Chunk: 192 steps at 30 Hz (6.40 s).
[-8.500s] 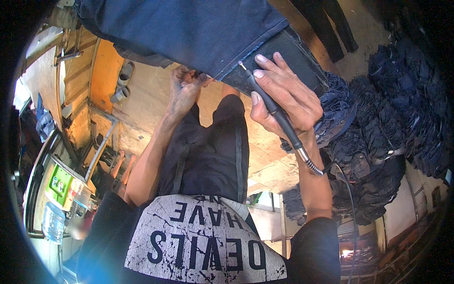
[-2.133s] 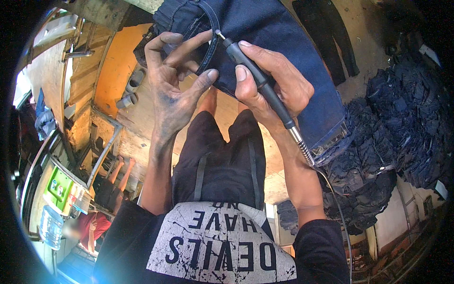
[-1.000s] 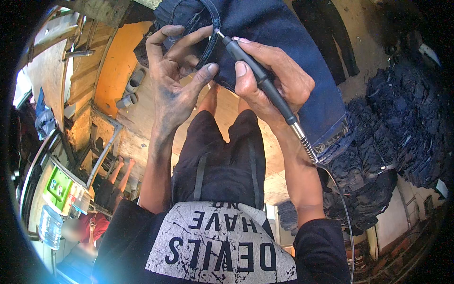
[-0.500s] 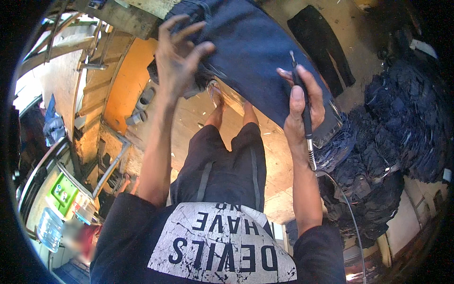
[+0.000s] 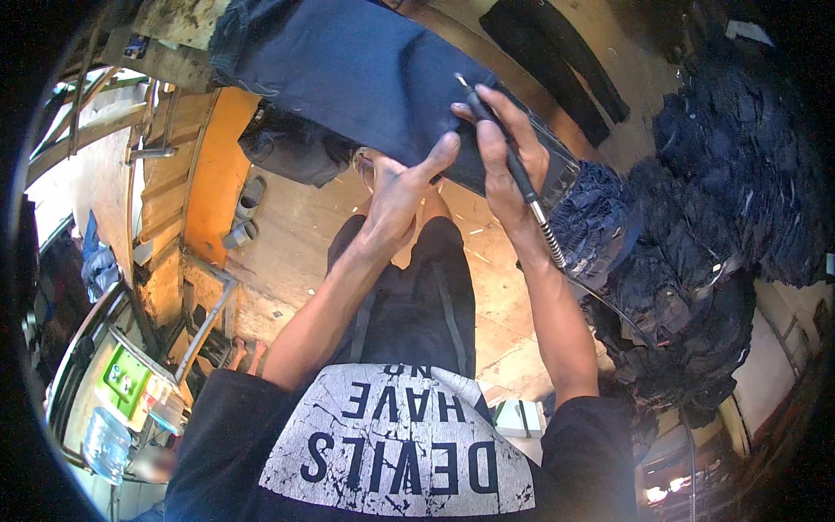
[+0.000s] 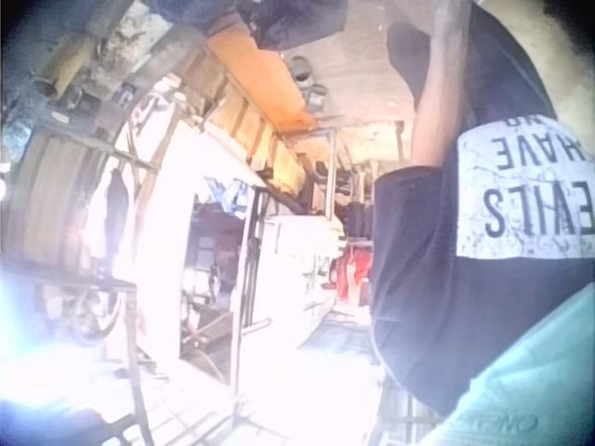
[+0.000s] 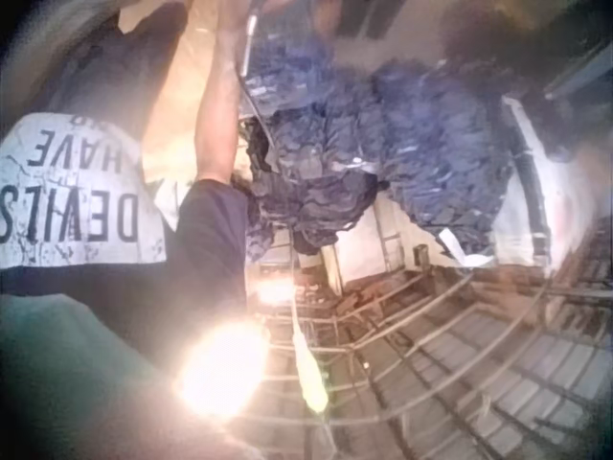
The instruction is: The person uses a handheld electric thread trimmer to remove loose threads from the seams and edges of dark denim jeans. They repeatedly pick up jeans from a pile, trim the waistband and leg hems, then place the jeans back on the pile.
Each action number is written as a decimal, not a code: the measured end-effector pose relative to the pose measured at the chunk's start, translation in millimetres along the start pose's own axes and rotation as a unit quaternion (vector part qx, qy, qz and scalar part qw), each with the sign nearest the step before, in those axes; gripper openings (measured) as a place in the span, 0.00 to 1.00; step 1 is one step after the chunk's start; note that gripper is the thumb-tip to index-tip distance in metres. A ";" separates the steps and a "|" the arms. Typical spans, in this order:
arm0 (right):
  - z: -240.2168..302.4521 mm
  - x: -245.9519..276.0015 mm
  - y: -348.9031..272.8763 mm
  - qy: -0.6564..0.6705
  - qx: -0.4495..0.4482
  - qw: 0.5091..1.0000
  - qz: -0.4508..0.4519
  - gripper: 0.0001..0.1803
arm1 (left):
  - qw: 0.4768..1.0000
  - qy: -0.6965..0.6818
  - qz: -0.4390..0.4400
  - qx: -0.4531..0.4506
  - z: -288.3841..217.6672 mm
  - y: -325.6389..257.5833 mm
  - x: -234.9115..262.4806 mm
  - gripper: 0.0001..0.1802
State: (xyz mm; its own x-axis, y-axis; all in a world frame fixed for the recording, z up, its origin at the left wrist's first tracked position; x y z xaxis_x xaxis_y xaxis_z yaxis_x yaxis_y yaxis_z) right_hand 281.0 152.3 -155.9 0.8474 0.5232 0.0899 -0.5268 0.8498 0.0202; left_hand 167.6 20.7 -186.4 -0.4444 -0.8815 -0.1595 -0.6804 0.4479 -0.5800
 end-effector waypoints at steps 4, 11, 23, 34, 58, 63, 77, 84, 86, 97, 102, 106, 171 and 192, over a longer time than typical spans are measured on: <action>11.0 24.4 3.5 -0.156 0.132 0.977 0.056 0.18 | 0.989 0.117 0.063 -0.063 6.4 1.8 -0.5 0.47; 12.2 24.7 -8.8 -0.165 0.247 0.948 0.114 0.15 | 0.988 0.147 0.038 -0.015 -2.1 2.3 36.3 0.34; 6.1 11.3 -20.7 -0.177 0.257 0.930 0.193 0.17 | 0.987 0.060 0.011 -0.151 25.6 -3.5 38.6 0.29; 2.7 12.0 -21.2 -0.190 0.259 0.928 0.187 0.17 | 0.987 0.050 0.013 -0.153 25.2 -2.8 38.8 0.29; 2.4 16.7 -18.1 -0.177 0.243 0.941 0.155 0.17 | 0.990 0.039 0.022 -0.134 30.5 -2.4 41.8 0.33; 4.9 11.0 -21.7 -0.176 0.245 0.931 0.205 0.17 | 0.989 0.063 0.023 -0.133 28.7 -3.3 43.3 0.32; 4.9 29.3 -8.7 -0.183 0.203 0.958 0.086 0.16 | 0.965 0.204 -0.009 -0.164 39.6 5.8 56.9 0.21; 4.4 24.4 -15.2 -0.170 0.254 0.936 0.174 0.16 | 0.980 0.096 -0.034 -0.168 71.1 28.6 63.7 0.20; 1.0 24.5 -17.2 -0.185 0.246 0.934 0.182 0.16 | 0.984 0.111 -0.038 -0.137 79.9 28.8 65.2 0.19; -0.8 19.7 -18.6 -0.174 0.256 0.926 0.217 0.18 | 0.986 0.087 -0.013 -0.142 74.3 25.2 61.3 0.17; -1.1 20.8 -16.7 -0.178 0.252 0.928 0.208 0.18 | 0.987 0.082 -0.018 -0.140 72.2 25.6 60.5 0.17; 0.8 23.1 -13.7 -0.178 0.247 0.936 0.178 0.18 | 0.982 0.133 -0.023 -0.128 68.4 24.2 60.5 0.18; -2.9 38.2 -10.0 -0.188 0.231 0.951 0.088 0.17 | 0.960 0.183 -0.048 -0.204 63.6 23.3 59.9 0.09; -8.6 33.2 -7.6 -0.186 0.254 0.927 0.206 0.19 | 0.949 0.154 -0.035 -0.271 84.2 55.7 62.1 0.05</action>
State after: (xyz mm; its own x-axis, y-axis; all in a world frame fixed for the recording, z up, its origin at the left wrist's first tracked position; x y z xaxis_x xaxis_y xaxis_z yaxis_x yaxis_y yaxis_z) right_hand 313.8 163.7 -161.6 0.5362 0.6572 0.5297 -0.8435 0.3938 0.3652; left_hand 151.2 -21.6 -295.9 -0.4792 -0.8642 0.1537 -0.8776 0.4742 -0.0701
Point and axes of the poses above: each hand's wrist, its own y-axis towards the middle knuckle, its own x-axis out of the back of the hand, z = x × y, the point moved 5 cm from there along y, towards the middle knuckle, and after that the axes turned 4 degrees about -z, right-handed, at the moved point
